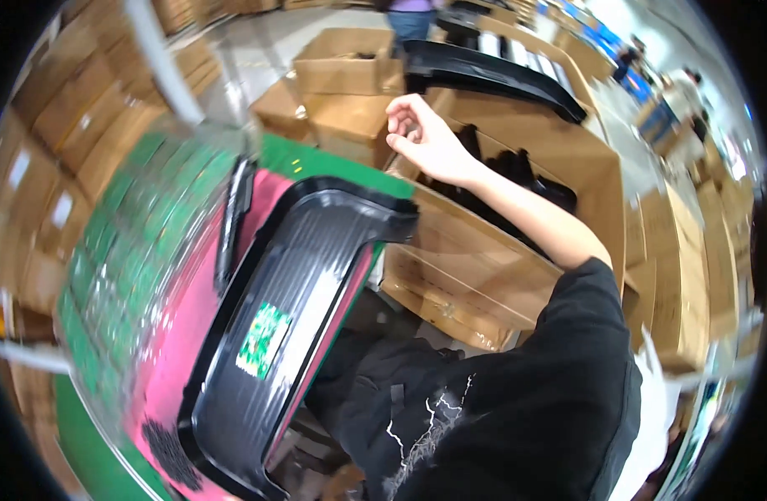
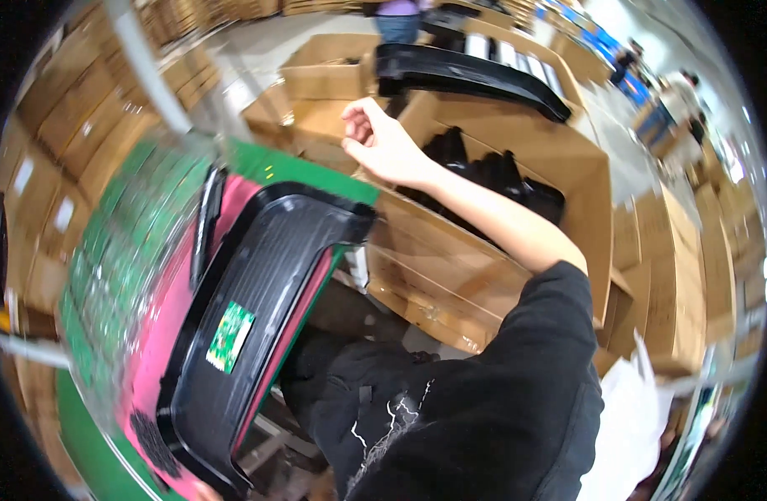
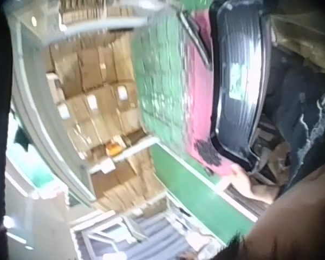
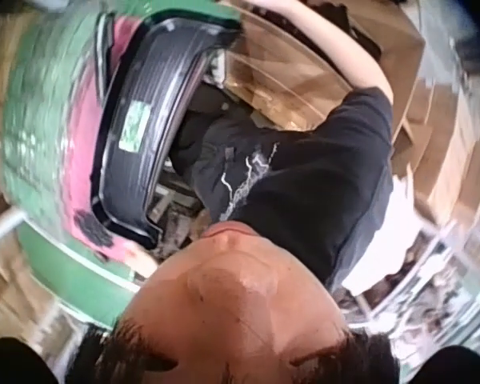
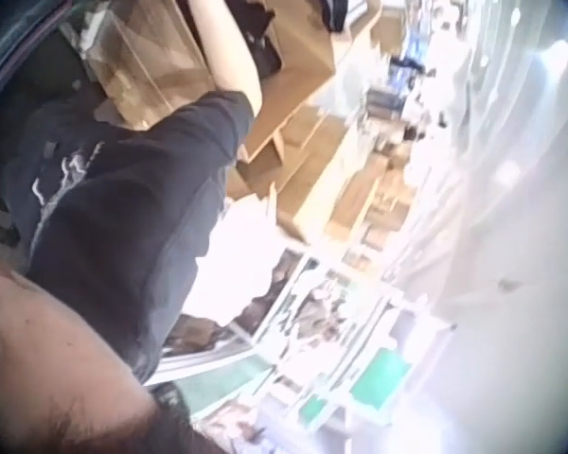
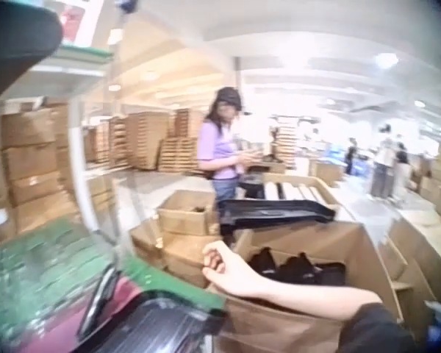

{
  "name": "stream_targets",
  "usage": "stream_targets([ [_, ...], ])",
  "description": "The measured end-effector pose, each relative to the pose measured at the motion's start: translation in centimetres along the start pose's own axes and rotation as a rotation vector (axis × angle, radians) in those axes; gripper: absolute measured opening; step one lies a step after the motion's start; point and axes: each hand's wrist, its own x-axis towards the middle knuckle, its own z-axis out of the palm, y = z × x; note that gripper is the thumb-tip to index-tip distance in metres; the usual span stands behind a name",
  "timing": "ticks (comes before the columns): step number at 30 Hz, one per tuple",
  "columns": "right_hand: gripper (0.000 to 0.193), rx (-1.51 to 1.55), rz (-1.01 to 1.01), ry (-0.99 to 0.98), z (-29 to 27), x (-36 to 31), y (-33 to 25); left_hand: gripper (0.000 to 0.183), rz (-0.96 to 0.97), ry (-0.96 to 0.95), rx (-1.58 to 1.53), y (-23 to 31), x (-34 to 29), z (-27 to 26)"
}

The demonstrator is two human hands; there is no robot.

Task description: Mounting circuit boards into plastic casings and securing them with an electric screwdriver in a factory setting.

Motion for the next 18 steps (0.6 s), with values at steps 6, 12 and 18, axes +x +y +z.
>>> stream_targets([
  [6, 0.061, -0.956, 0.6, -0.054, -13.9, -10.4, 19.9, 0.021, 0.166, -0.176, -0.095, 1.1, 2.9, 4.6],
  [12, 0.11, -0.861, 1.275, -0.662, -10.6, -20.6, 25.8, 0.022, 0.207, -0.258, -0.157, 1.0, 2.8, 6.9],
  [18, 0.087, -0.772, 0.889, -0.187, -8.8, -16.1, 23.7, 0.023, 0.211, -0.315, -0.198, -0.4, 2.9, 8.0],
])
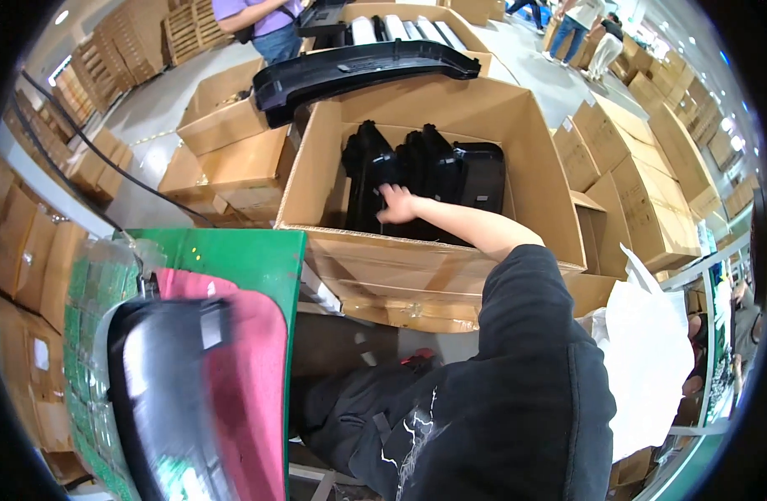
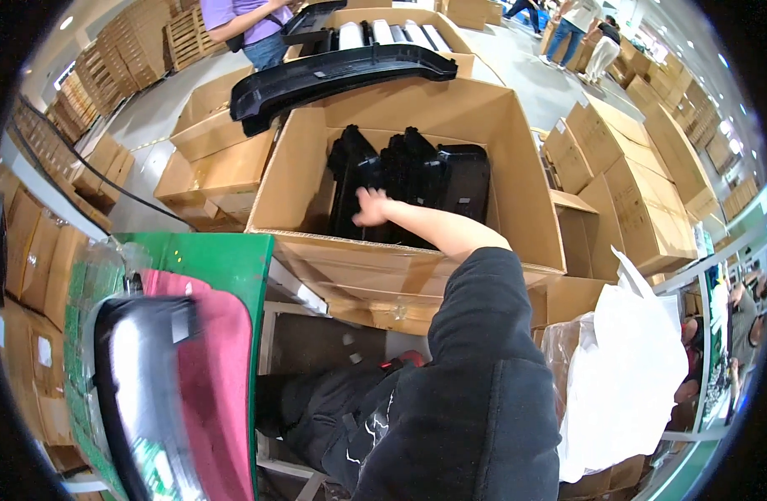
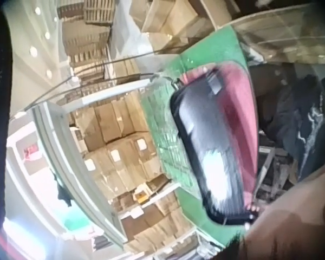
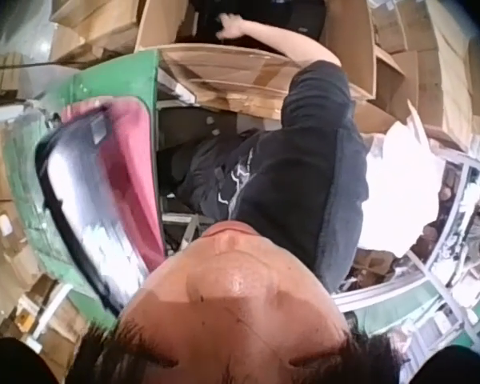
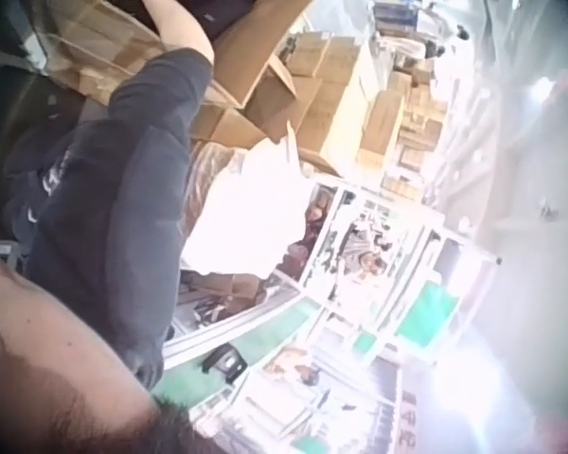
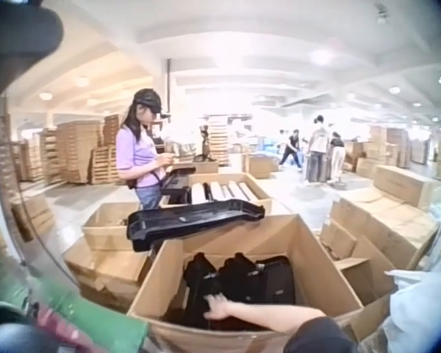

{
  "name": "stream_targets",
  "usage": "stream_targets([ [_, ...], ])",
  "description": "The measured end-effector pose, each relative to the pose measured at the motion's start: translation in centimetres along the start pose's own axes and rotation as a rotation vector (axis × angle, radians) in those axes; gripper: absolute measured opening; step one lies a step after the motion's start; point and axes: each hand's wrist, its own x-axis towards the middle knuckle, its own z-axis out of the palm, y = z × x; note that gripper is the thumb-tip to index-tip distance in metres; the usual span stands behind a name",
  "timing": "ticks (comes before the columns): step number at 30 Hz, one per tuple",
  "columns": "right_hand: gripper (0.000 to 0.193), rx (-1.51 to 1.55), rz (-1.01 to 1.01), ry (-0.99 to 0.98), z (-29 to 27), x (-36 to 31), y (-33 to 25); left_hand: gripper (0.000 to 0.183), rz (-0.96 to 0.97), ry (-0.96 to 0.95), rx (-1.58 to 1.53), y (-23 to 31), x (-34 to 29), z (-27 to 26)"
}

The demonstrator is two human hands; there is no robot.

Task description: Mounting circuit boards into plastic casings and securing them with an electric screwdriver in a factory setting.

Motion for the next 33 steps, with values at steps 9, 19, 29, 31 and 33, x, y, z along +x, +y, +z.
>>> stream_targets([
  [9, 0.053, -0.143, -0.198, 1.137, -21.3, 5.0, -6.6, 0.025, -0.009, -0.052, -0.074, -2.9, 0.2, 0.4],
  [19, 0.024, -0.446, -0.299, 1.092, -23.0, 7.0, -4.9, 0.028, -0.001, 0.062, -0.135, -6.1, -0.6, -4.2],
  [29, 0.028, -0.401, -1.139, 1.218, -26.2, -9.4, -21.9, 0.031, 0.006, 0.065, -0.194, -8.8, -0.9, -6.9],
  [31, 0.018, -0.49, -1.29, 1.137, -24.5, -13.1, -24.2, 0.032, 0.017, 0.041, -0.206, -8.4, -0.1, -6.3],
  [33, 0.009, -0.478, -1.577, 1.076, -22.0, -18.0, -28.2, 0.032, 0.011, 0.077, -0.262, -9.8, -1.2, -7.4],
])
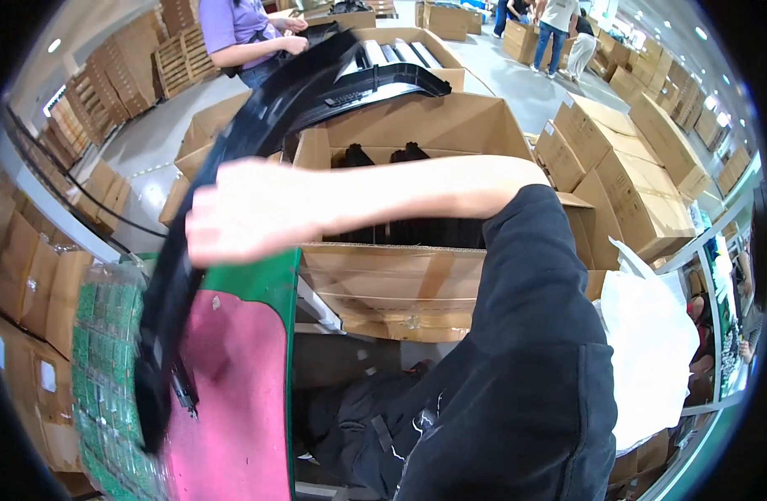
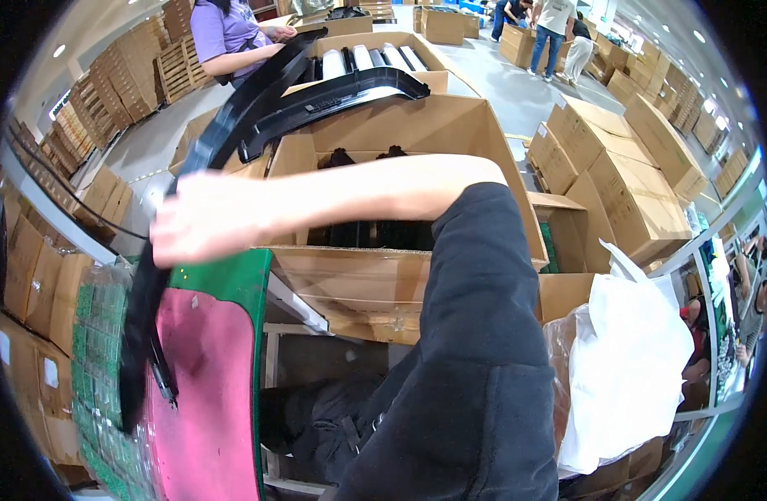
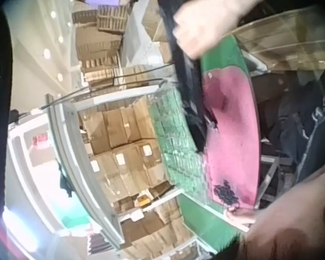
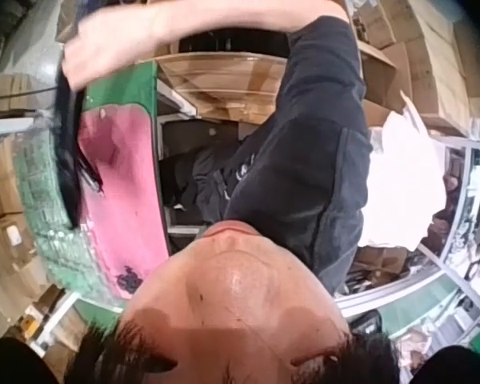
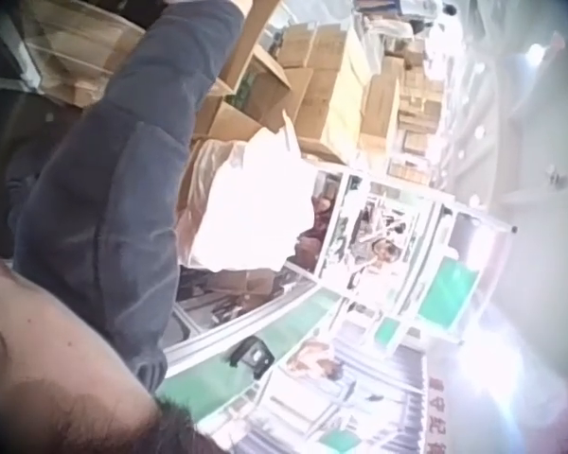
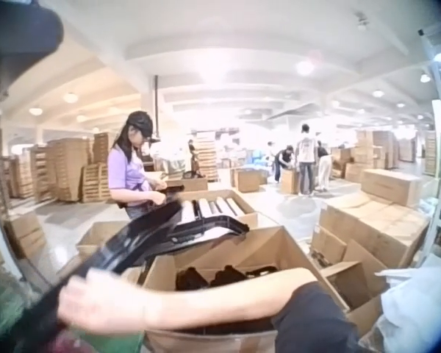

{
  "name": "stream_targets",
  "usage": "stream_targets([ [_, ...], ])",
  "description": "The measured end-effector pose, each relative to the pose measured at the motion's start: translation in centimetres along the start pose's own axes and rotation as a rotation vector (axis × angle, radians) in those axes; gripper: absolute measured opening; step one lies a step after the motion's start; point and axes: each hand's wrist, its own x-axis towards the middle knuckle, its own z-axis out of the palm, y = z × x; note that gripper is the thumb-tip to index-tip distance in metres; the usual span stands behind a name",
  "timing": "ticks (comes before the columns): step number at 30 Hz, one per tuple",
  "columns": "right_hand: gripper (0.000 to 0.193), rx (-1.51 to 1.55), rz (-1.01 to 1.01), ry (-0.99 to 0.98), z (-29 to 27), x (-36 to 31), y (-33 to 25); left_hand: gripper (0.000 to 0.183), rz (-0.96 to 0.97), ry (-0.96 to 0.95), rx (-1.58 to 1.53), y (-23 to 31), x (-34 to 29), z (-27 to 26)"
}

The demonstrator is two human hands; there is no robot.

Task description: Mounting circuit boards into plastic casings and securing them with an electric screwdriver in a factory setting.

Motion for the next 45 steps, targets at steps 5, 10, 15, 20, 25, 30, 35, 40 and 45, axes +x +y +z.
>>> stream_targets([
  [5, 0.011, 0.526, -0.254, -0.066, 3.3, 2.9, -10.6, 0.034, -0.038, 0.114, -0.018, 5.1, -2.9, 0.7],
  [10, 0.013, 0.736, -0.431, -0.104, 6.0, 4.2, -15.7, 0.034, 0.224, -0.252, 0.478, 8.9, -3.5, 1.7],
  [15, 0.024, 1.008, -0.27, -0.374, 9.1, 13.0, -15.6, 0.025, 0.282, -0.058, 0.286, 6.6, -4.5, 2.0],
  [20, 0.026, 0.73, -0.098, -0.239, 18.8, 24.7, -17.7, 0.028, 0.274, -0.002, 0.26, 7.9, -5.1, 1.9],
  [25, 0.044, 0.622, 0.209, -0.452, 29.9, 31.9, -18.8, 0.026, 0.438, 0.052, 0.193, 7.1, -5.2, 2.2],
  [30, 0.062, 0.618, 0.145, -0.541, 34.6, 36.8, -21.5, 0.021, 0.494, 0.009, 0.234, 6.8, -4.8, 1.8],
  [35, 0.064, 0.6, 0.089, -0.603, 34.9, 37.7, -21.8, 0.018, 0.514, -0.007, 0.214, 6.5, -4.6, 1.7],
  [40, 0.07, 1.034, 0.33, -0.059, 28.8, 35.9, -21.1, 0.028, 0.57, 0.038, 0.156, 6.7, -4.7, 1.5],
  [45, 0.073, 1.984, 0.226, -0.127, 14.7, 27.9, -21.6, 0.014, 0.482, 0.16, 0.07, 7.7, -4.0, 0.3],
])
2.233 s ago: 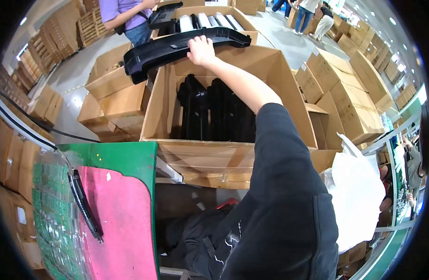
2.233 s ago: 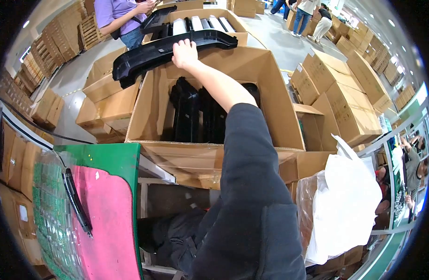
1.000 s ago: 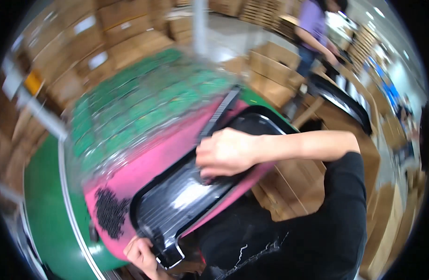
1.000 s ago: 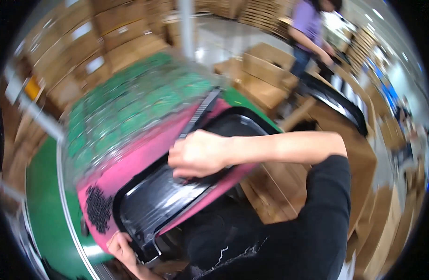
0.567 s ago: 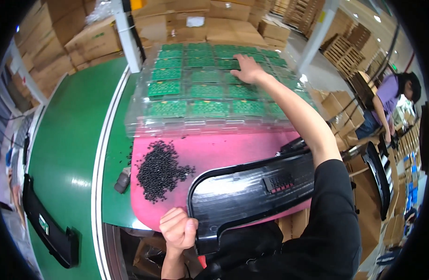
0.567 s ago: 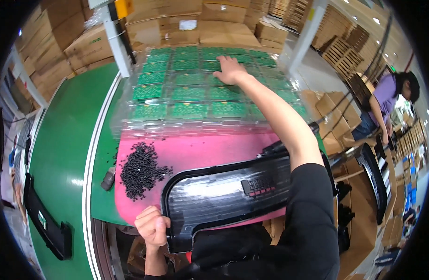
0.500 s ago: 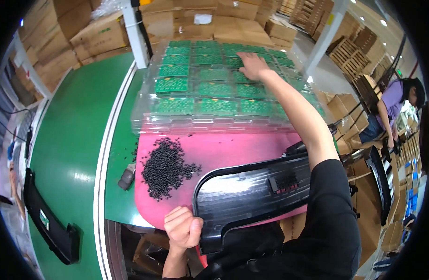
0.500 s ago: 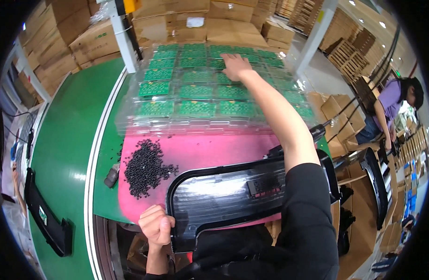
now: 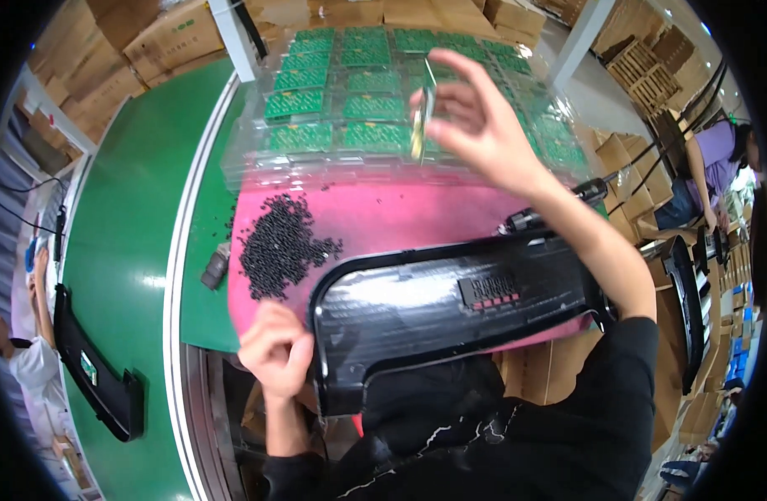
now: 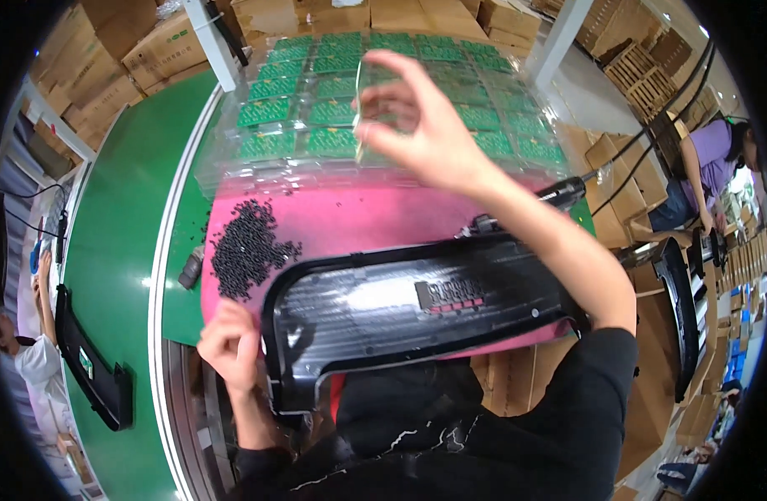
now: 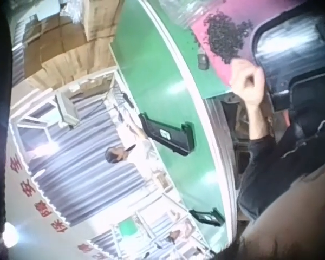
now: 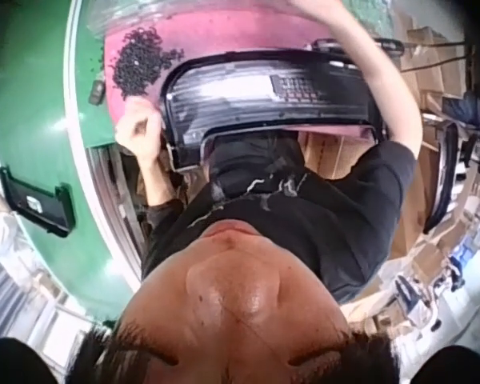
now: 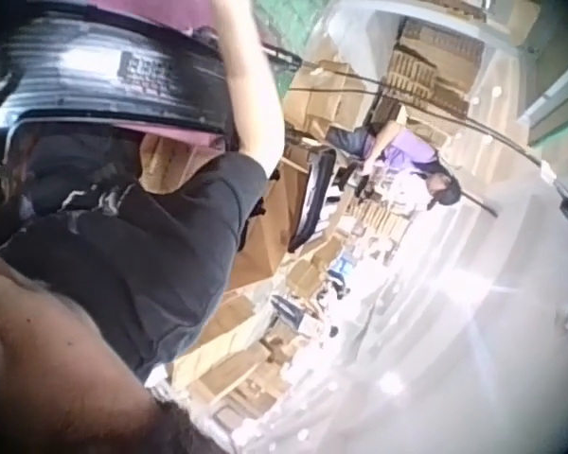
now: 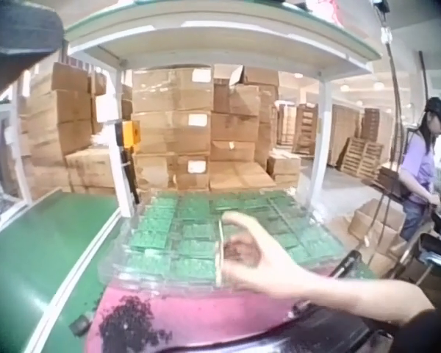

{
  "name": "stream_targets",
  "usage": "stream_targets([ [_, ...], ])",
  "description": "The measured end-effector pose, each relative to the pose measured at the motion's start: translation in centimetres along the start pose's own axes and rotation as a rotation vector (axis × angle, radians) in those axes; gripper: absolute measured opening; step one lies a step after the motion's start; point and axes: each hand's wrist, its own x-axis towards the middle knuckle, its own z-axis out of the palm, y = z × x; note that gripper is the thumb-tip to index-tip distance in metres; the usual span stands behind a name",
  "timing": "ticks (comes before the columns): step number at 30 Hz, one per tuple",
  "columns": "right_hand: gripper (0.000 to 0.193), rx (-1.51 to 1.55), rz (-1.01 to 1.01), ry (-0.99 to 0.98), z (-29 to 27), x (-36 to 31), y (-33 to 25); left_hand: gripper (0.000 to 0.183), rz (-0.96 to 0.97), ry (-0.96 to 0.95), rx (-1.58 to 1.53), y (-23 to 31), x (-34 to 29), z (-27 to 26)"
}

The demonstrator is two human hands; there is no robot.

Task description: Mounting circuit boards into plastic casings and securing them with an electric screwdriver in a factory setting.

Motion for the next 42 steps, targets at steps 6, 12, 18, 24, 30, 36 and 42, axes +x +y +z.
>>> stream_targets([
  [6, 0.079, 0.464, 0.021, -0.046, 2.7, -11.2, -6.5, 0.075, -0.199, -0.521, -0.028, 6.2, 7.5, 6.6],
  [12, 0.079, 0.408, 0.041, 0.153, 0.0, -15.3, -6.3, 0.051, -0.096, -0.655, 0.083, 6.2, 9.3, 11.2],
  [18, 0.058, 0.164, 0.174, 0.147, -3.9, -19.2, -3.3, 0.049, -0.046, -0.808, 0.107, 4.1, 8.5, 13.5],
  [24, 0.047, -0.381, 0.187, -0.045, -5.4, -21.0, -0.9, 0.045, -0.112, -1.002, 0.204, 1.9, 6.6, 14.4],
  [30, 0.048, -0.488, 0.234, -0.09, -4.8, -21.4, -0.2, 0.046, -0.073, -1.069, 0.306, 0.9, 5.9, 14.3],
  [36, 0.049, -0.544, 0.265, -0.106, -4.2, -21.0, -0.1, 0.046, -0.097, -1.068, 0.31, 0.4, 5.7, 14.1],
  [42, 0.049, -0.566, 0.284, -0.116, -4.0, -20.7, -0.2, 0.045, -0.118, -1.096, 0.329, 0.2, 6.0, 13.9],
])
